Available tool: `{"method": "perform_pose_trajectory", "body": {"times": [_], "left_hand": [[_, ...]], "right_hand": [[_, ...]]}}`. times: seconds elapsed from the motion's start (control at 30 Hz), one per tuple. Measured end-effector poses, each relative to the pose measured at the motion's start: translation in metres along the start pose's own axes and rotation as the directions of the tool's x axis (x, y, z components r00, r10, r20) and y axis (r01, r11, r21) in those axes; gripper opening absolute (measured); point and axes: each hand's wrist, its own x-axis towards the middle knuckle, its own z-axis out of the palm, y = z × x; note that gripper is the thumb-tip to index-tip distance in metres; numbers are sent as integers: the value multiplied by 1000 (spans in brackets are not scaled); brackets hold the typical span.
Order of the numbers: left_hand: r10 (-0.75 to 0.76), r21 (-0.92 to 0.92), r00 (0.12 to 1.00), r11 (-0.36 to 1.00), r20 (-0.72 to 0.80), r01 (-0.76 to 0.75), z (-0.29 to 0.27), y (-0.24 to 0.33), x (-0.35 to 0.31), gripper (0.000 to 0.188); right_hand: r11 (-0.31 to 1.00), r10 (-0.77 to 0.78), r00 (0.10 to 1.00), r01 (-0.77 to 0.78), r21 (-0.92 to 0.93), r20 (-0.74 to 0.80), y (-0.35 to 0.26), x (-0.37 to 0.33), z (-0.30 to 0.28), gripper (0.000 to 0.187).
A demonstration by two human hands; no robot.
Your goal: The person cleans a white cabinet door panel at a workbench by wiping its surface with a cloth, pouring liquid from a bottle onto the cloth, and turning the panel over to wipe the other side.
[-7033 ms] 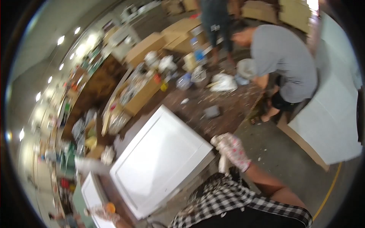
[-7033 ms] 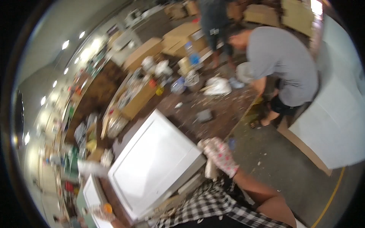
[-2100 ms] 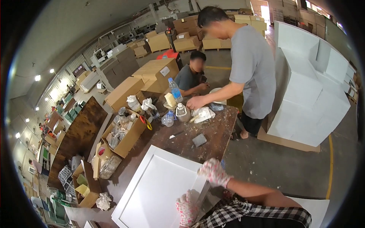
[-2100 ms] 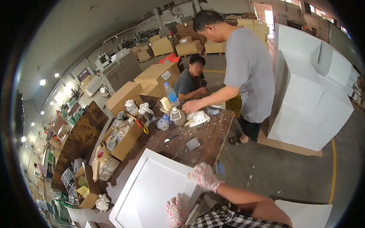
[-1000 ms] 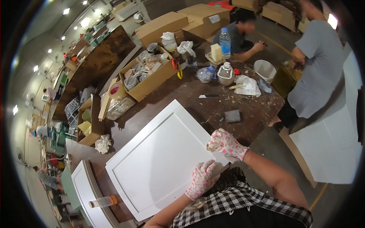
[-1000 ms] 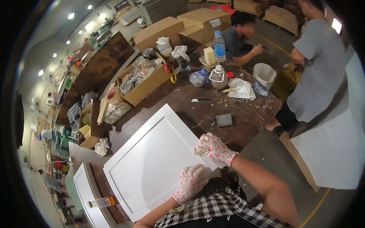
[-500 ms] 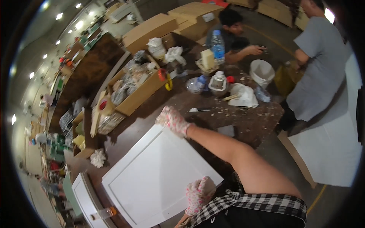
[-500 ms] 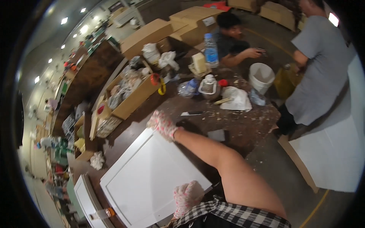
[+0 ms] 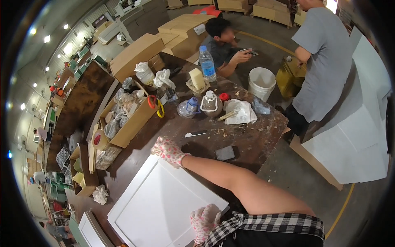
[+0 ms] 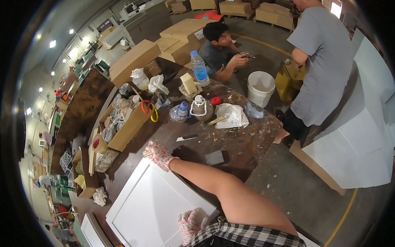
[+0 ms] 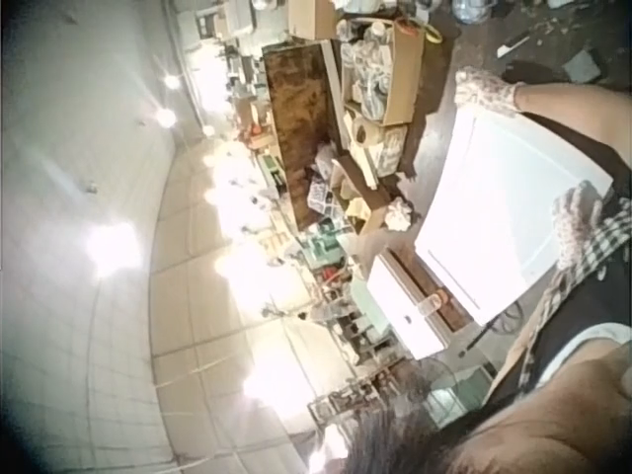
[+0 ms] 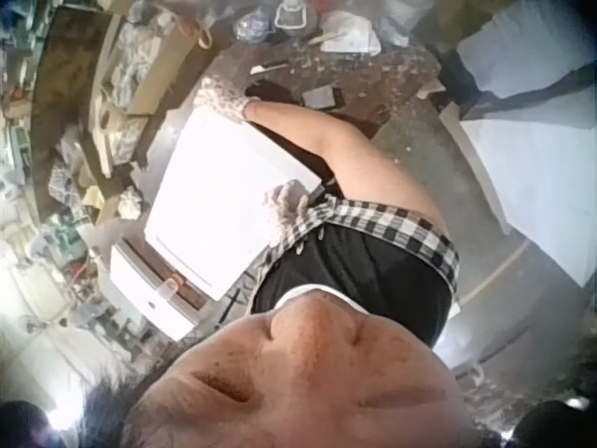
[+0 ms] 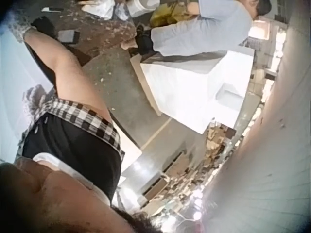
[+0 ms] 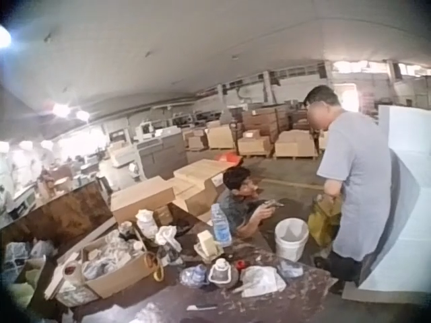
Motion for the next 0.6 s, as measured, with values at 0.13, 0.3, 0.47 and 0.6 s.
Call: {"method": "perform_pose_trajectory", "body": {"times": [0.13, 0.3, 0.47, 0.6], "left_hand": [[38, 43, 993, 999, -115, -33, 8, -12, -3, 39], [97, 5, 988, 995, -123, -97, -10, -7, 0, 28], [218, 4, 967, 976, -128, -220, -20, -3, 4, 24], [-194, -621, 812, 745, -550, -242, 88, -77, -28, 12]], "right_hand": [[993, -87, 993, 93, -77, 84, -4, -9, -3, 10], [979, 162, 951, -188, 74, 263, -34, -73, -39, 12], [966, 11, 934, 83, -247, 357, -32, -170, -86, 21], [984, -136, 920, 169, -59, 368, -48, -236, -124, 20]]}}
